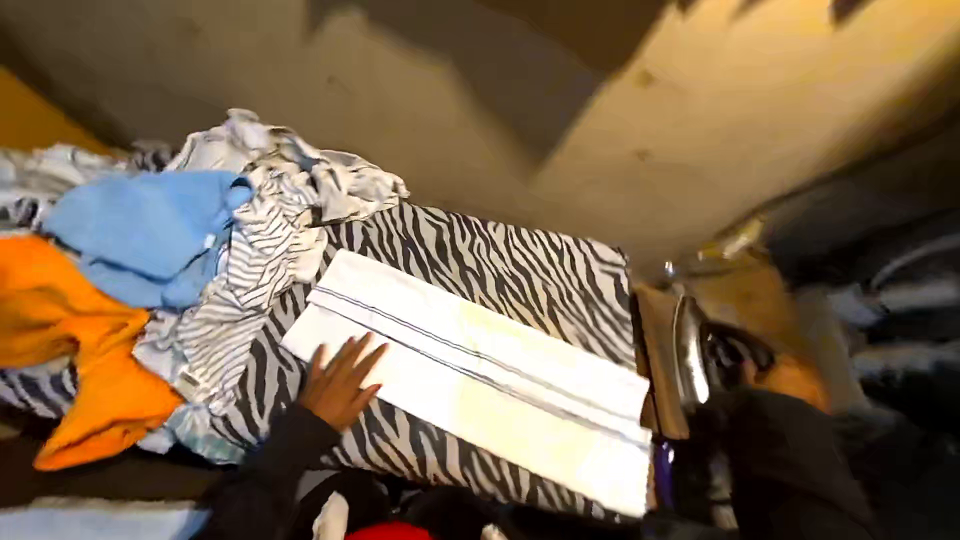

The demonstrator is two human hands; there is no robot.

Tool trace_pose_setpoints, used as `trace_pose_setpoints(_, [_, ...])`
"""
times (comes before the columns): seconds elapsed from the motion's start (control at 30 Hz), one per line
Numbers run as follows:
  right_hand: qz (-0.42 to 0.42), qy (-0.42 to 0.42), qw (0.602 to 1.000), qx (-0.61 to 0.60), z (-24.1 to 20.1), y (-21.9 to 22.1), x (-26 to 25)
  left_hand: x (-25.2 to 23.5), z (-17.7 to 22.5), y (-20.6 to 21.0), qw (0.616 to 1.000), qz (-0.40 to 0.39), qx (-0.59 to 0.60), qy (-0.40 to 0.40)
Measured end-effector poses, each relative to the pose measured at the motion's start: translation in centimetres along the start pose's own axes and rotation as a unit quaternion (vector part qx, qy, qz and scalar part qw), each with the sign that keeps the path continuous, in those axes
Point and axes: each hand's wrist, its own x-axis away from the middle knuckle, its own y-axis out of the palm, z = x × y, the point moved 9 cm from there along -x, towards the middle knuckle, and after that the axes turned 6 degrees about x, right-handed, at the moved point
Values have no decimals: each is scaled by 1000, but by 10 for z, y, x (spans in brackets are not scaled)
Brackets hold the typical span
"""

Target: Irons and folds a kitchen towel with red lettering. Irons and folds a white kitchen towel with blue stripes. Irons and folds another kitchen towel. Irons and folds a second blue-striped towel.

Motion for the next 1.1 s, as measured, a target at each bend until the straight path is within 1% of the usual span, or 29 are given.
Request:
trace_pose_setpoints(0.03, [-20,2,1000,-7,0,-6,2,14,-12,-11,999,17,12,-34])
trace_pose_setpoints(0.07, [-17,-3,1000,-9,-8,-12,7,29,-25,-24,997,41,19,-61])
trace_pose_setpoints(0.13, [-4,-45,999,5,-57,-20,24,47,-45,-50,990,94,15,-100])
trace_pose_setpoints(0.17, [-5,-86,996,18,-91,-20,40,47,-48,-59,988,112,16,-105])
trace_pose_setpoints(0.23, [-32,-201,979,32,-175,-14,83,25,-44,-63,989,124,24,-72])
trace_pose_setpoints(0.3, [-104,-307,945,51,-274,6,124,-11,-45,-49,994,84,47,-50])
trace_pose_setpoints(0.33, [-137,-347,926,58,-321,20,141,-25,-51,-41,995,54,56,-57])
trace_pose_setpoints(0.4, [-194,-376,903,80,-406,42,167,-40,-67,-35,993,2,73,-97])
trace_pose_setpoints(0.43, [-202,-381,898,87,-443,45,175,-43,-73,-41,991,3,69,-114])
trace_pose_setpoints(0.47, [-198,-396,892,91,-476,46,182,-39,-77,-50,990,19,60,-129])
trace_pose_setpoints(0.53, [-177,-447,872,94,-518,51,196,-18,-83,-67,987,63,64,-137])
trace_pose_setpoints(0.6, [-147,-470,868,64,-538,52,190,2,-87,-80,984,124,66,-113])
trace_pose_setpoints(0.67, [-135,-465,873,62,-540,54,184,17,-85,-86,982,154,57,-91])
trace_pose_setpoints(0.8, [-195,-490,842,114,-542,56,189,24,-75,-101,980,184,57,-38])
trace_pose_setpoints(0.87, [-203,-484,842,123,-531,61,192,27,-68,-104,980,190,50,-21])
trace_pose_setpoints(0.93, [-212,-482,842,119,-518,59,200,31,-69,-113,976,213,33,-32])
trace_pose_setpoints(1.03, [-221,-499,828,126,-501,59,209,35,-72,-126,962,253,61,-76])
trace_pose_setpoints(1.1, [-220,-497,831,118,-495,60,213,23,-65,-129,963,251,70,-68])
